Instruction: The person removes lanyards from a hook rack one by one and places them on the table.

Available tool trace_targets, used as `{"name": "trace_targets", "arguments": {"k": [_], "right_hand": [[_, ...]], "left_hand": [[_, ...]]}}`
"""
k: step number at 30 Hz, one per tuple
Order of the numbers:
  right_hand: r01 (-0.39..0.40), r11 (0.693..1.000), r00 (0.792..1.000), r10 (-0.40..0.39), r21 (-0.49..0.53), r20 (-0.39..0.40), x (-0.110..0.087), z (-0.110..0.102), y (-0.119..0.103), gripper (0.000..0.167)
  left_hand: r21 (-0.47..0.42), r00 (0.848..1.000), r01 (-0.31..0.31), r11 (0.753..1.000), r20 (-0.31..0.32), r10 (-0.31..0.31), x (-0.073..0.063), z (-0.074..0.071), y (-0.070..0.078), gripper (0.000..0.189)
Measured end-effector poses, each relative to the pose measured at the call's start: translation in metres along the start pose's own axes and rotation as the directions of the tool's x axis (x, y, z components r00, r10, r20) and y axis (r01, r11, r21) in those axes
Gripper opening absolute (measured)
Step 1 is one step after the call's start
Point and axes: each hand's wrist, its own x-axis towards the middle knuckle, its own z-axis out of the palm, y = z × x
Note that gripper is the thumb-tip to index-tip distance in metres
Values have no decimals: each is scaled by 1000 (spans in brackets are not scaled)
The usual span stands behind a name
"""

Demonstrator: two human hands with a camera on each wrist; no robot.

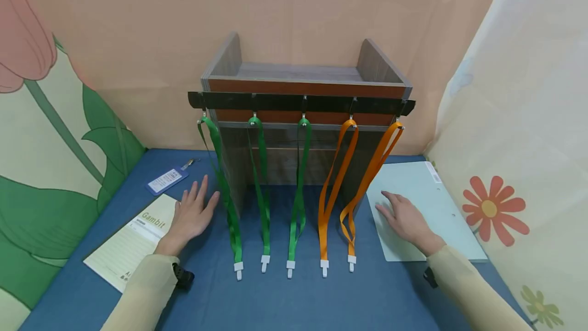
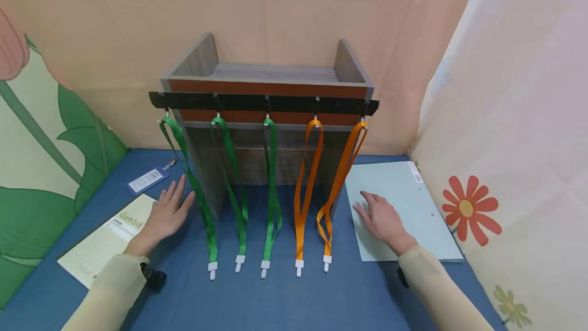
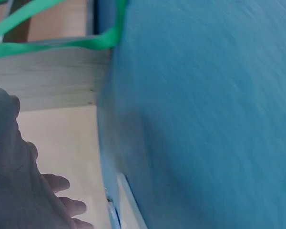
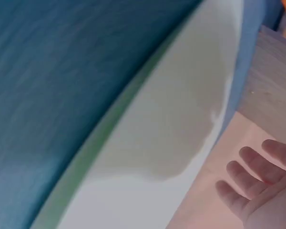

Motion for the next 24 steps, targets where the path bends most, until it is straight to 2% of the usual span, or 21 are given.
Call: {"name": "trace_targets", "arguments": {"k": [4,8,11,15,19,21,24], "right_hand": [[-26,999,999,27,28,-35,0,-12,-5,45],[-22,999,997,25,43,-75,0,-21,-9,39],[-4,998,994,11,68,-105,3,-26,-14,39],[29,994,988,-13,101,-157,8,-34,-25,38],[83,985,969,-46,149,-242,12,-46,-36,34],[78,978,963,-25,191,-268,15,-54,-44,34],[51,961,956,32,271,-292,17,-67,-54,34]], "left_hand": [[-91,999,-41,995,-24,39,6,3,13,72],[-196,992,-122,973,-67,111,8,3,22,69],[-282,977,-196,939,-140,161,6,0,25,66],[-357,950,-274,893,-243,194,3,-4,28,59],[-409,939,-296,863,-291,184,3,-6,31,48],[-436,938,-298,849,-298,176,4,-5,32,45],[-486,926,-339,806,-322,196,4,-3,34,41]]}}
